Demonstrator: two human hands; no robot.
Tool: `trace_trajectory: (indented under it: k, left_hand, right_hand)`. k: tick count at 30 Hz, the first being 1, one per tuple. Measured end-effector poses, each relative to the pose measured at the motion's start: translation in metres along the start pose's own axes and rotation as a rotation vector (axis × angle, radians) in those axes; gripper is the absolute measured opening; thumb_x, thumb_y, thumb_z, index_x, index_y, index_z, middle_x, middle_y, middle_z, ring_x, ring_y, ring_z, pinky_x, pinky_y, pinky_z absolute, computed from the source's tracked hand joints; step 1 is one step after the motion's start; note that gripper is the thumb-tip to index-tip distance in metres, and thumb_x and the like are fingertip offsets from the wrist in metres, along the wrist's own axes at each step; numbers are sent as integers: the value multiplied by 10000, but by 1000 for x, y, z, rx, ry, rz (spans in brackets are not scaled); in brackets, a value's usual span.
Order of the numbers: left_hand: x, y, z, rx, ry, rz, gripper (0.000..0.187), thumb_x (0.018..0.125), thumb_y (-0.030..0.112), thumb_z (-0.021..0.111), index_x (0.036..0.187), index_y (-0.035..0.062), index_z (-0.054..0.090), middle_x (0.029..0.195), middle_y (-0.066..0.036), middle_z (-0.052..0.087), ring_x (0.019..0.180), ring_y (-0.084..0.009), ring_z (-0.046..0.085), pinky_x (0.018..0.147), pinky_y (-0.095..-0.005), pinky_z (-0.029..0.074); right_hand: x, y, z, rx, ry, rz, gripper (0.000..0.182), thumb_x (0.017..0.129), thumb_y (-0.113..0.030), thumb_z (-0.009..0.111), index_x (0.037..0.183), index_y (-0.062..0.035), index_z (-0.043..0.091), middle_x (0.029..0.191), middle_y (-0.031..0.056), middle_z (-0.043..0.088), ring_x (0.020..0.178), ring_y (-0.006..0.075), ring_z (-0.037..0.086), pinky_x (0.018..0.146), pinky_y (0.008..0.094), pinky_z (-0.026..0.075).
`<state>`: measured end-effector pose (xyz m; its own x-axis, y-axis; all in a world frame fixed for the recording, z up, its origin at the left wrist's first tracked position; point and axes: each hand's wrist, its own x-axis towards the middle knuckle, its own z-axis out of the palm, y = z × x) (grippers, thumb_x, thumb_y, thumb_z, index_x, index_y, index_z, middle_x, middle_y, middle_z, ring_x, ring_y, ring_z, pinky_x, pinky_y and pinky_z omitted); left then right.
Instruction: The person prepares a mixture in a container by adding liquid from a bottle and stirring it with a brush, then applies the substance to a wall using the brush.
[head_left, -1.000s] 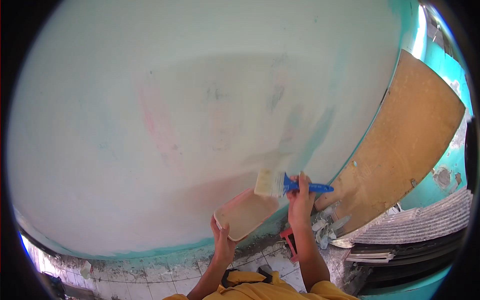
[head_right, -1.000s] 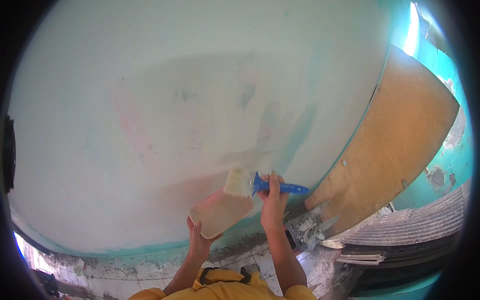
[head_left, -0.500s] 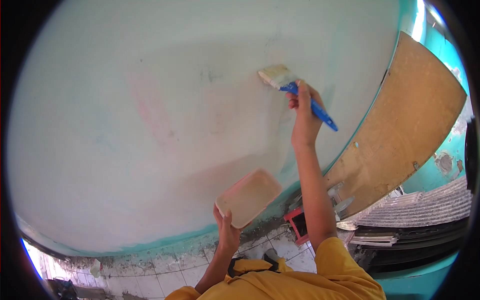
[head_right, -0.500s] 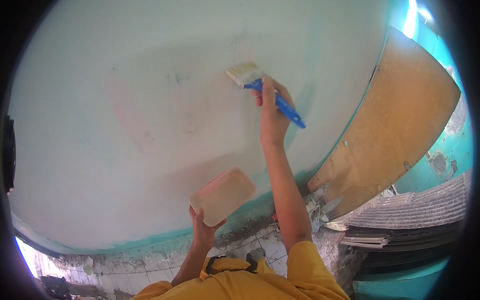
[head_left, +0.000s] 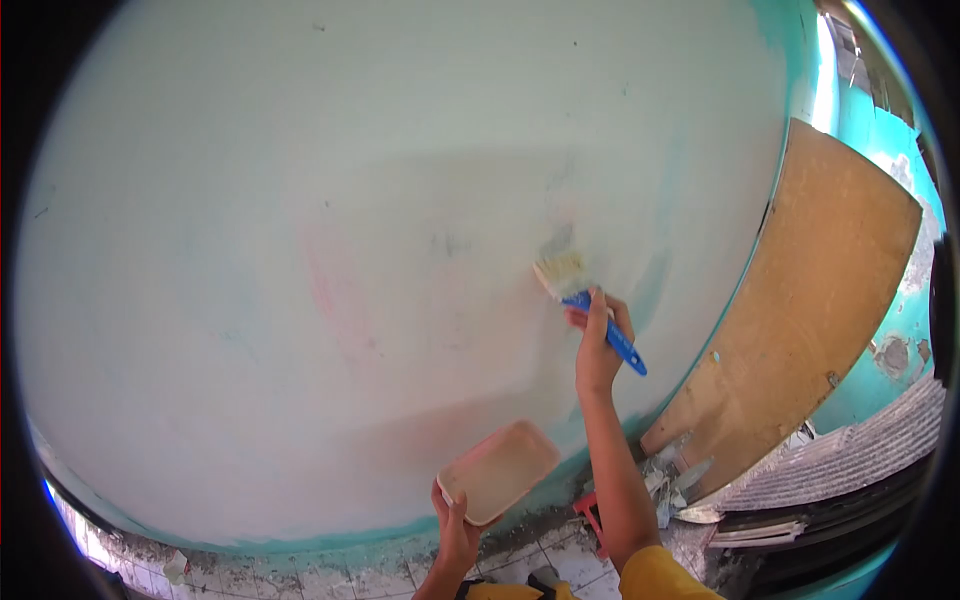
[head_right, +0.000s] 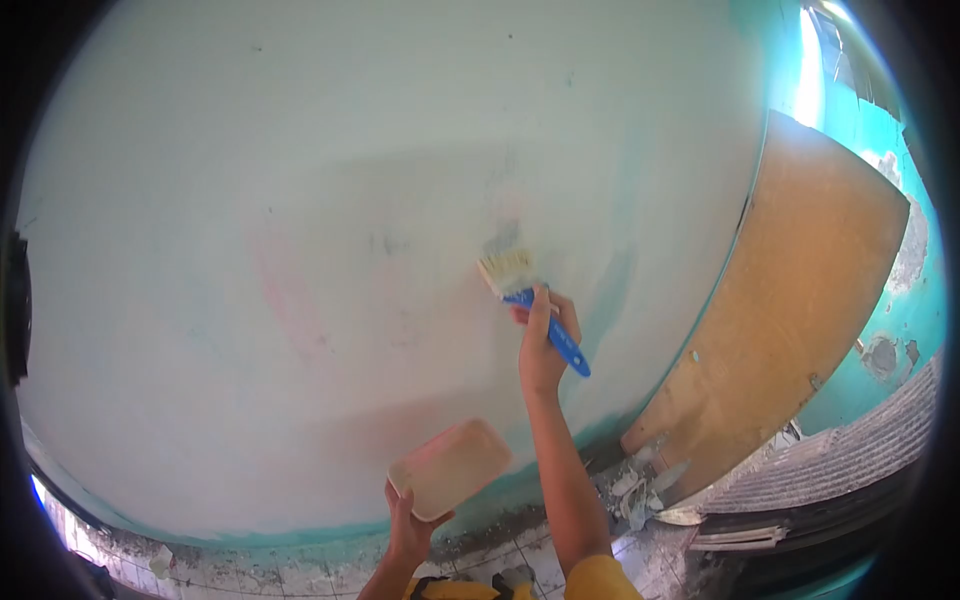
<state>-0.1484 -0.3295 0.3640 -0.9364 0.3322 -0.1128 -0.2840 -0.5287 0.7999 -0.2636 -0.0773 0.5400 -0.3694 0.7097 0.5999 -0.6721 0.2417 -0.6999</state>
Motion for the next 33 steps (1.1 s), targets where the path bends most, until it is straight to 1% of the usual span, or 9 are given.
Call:
trace_trajectory:
  k: [2,4,11,18,20,23,26,31,33]
  left_hand:
    - [3,4,4,-21,-30,-12,789,992,476,574,1548,252,60,1549,-108,280,1347,-355,469,903,-569,544]
    - [-3,8,9,31,19,-17,721,959,531,559,1510,292,160,1503,-80,371,1284,-336,526,841,-517,568]
    - [-11,6,5,16,43,-12,737,940,550,572,1502,291,172,1506,-87,365,1294,-342,515,855,-537,553]
    - [-15,16,9,17,60,-19,729,933,565,573,1491,283,198,1501,-88,364,1287,-333,512,860,-533,547]
    - [-18,11,10,13,61,-31,726,933,564,571,1490,281,202,1495,-88,368,1286,-331,512,862,-530,546]
    - [-13,11,11,11,60,-17,732,932,574,572,1493,282,202,1493,-87,371,1291,-331,509,865,-529,543]
    - [-16,10,13,18,53,-12,740,931,582,570,1498,284,199,1494,-84,369,1295,-331,505,877,-527,537]
    - [-16,11,12,37,53,-20,736,932,574,554,1503,281,195,1489,-82,377,1285,-324,512,876,-527,535]
    - [-16,13,13,41,50,-31,732,933,570,551,1502,278,194,1490,-81,376,1278,-319,516,871,-521,537]
  right_hand:
    - [-3,4,0,21,12,27,333,1028,-285,593,1073,43,630,869,115,691,740,180,695,721,304,572]
    - [-12,6,-1,66,42,71,331,1023,-293,598,1070,35,613,861,117,689,731,183,699,721,308,581]
    - [-12,-13,1,65,70,92,353,1012,-316,617,1072,31,609,890,116,689,759,175,693,750,310,582]
    - [25,-37,24,74,55,-29,349,1025,-306,602,1087,38,611,911,126,692,782,178,700,753,310,577]
    - [27,-38,29,120,25,-70,330,1029,-287,606,1037,43,592,852,131,702,731,172,695,721,299,559]
    - [1,-2,11,2,-3,-42,333,1033,-286,589,1078,44,605,910,141,701,762,185,706,737,303,578]
    - [-39,36,-18,-26,10,56,340,1033,-287,593,1074,51,612,851,129,701,725,180,701,699,294,574]
    - [-22,-3,-17,-89,-19,95,352,1031,-292,600,1056,58,636,824,126,704,711,173,704,687,283,569]
    - [16,-41,6,-73,-87,5,357,1029,-299,604,1060,53,650,836,120,709,726,164,706,692,273,564]
